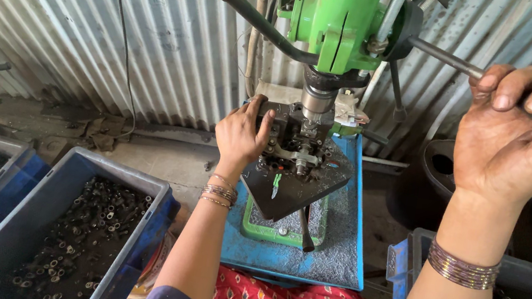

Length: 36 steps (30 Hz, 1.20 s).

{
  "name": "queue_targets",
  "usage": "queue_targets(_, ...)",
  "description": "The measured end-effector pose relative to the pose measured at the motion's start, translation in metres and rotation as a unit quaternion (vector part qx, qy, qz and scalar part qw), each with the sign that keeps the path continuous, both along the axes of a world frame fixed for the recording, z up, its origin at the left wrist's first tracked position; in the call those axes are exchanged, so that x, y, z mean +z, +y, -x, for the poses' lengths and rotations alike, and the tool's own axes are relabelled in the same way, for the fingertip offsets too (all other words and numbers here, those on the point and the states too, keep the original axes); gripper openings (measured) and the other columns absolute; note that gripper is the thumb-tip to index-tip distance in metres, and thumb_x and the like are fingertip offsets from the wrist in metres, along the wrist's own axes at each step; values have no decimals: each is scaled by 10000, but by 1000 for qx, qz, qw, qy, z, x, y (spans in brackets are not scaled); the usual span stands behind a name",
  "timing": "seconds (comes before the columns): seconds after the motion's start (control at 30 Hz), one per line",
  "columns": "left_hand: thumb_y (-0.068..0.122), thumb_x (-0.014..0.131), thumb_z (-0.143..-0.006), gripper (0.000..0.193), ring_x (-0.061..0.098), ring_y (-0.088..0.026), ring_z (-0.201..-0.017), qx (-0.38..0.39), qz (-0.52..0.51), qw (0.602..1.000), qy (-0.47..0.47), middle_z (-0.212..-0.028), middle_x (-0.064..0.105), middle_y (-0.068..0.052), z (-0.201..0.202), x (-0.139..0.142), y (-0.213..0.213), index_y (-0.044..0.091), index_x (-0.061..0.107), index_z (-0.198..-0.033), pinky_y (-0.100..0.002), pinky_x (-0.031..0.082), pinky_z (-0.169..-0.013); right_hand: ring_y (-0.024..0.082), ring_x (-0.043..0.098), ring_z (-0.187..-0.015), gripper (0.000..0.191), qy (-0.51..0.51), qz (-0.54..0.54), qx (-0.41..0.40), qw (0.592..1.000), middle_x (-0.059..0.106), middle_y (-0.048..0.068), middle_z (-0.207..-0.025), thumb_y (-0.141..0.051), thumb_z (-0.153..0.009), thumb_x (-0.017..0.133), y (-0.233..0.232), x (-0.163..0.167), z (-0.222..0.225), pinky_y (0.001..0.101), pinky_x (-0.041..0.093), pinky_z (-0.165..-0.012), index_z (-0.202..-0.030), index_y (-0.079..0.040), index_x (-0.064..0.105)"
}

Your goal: The person operates a bench drill press, placing small metal fittings into a jig under the bit and pulling the feed lever to drill them one at a time. They move finished parts into a bin beside the machine and continue drilling more parts from the supply trays.

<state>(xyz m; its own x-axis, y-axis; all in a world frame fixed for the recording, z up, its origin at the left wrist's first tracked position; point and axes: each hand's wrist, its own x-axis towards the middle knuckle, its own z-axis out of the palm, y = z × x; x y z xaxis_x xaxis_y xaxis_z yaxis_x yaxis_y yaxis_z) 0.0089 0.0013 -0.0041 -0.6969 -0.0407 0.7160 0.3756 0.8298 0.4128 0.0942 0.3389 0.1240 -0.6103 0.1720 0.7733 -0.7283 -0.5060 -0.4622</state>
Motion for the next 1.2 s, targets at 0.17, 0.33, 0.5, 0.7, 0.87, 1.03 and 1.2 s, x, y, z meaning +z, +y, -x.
queue_targets(0.17,439,540,-1017,432,715,-347,-966,3,-1,1000,-13,-1107,762,-114,0,0,0,113,682,-1262,-443,564,-791,224,361,-729,482,1,0,1,1000,350,84,-722,-444,-1174,391,-2,0,-1,390,325,-720,-899,-49,375)
queue_targets(0.33,438,532,-1019,427,718,-344,-966,3,-2,1000,-19,-1105,764,-110,0,-1,0,119,681,-1261,-444,564,-788,223,371,-743,481,1,2,1,1000,359,81,-729,-444,-1176,394,-3,-1,-2,389,332,-732,-899,-51,380)
queue_targets(0.5,438,537,-1021,433,721,-342,-964,6,1,1000,-10,-1111,764,-112,1,-2,0,111,680,-1268,-440,566,-792,221,380,-757,479,0,2,1,1000,368,79,-736,-444,-1178,397,-3,-2,-2,388,340,-745,-899,-54,385)
queue_targets(0.7,435,541,-1017,432,722,-338,-973,8,2,1000,-6,-1129,763,-112,2,-2,1,112,682,-1267,-432,570,-796,219,392,-773,478,-1,1,0,1000,378,76,-744,-444,-1180,401,-4,-4,-3,387,349,-760,-899,-57,391)
queue_targets(0.87,430,543,-1012,425,722,-338,-974,10,0,1000,-16,-1122,764,-105,1,-1,1,119,687,-1263,-433,570,-788,217,401,-787,477,0,2,1,1000,387,74,-751,-444,-1182,404,-4,-5,-5,386,356,-773,-899,-60,396)
queue_targets(1.03,431,544,-1012,427,721,-338,-978,11,-2,1000,-18,-1118,763,-104,1,-2,1,120,688,-1267,-438,568,-792,216,411,-801,476,-2,2,2,1000,395,72,-758,-444,-1183,407,-5,-7,-6,385,364,-785,-899,-62,401)
queue_targets(1.2,435,543,-1017,436,719,-342,-984,9,-2,1000,-8,-1133,760,-115,3,-4,0,109,686,-1268,-440,568,-802,214,420,-814,475,-1,3,5,1000,404,70,-765,-444,-1185,410,-6,-8,-6,385,371,-798,-899,-65,406)
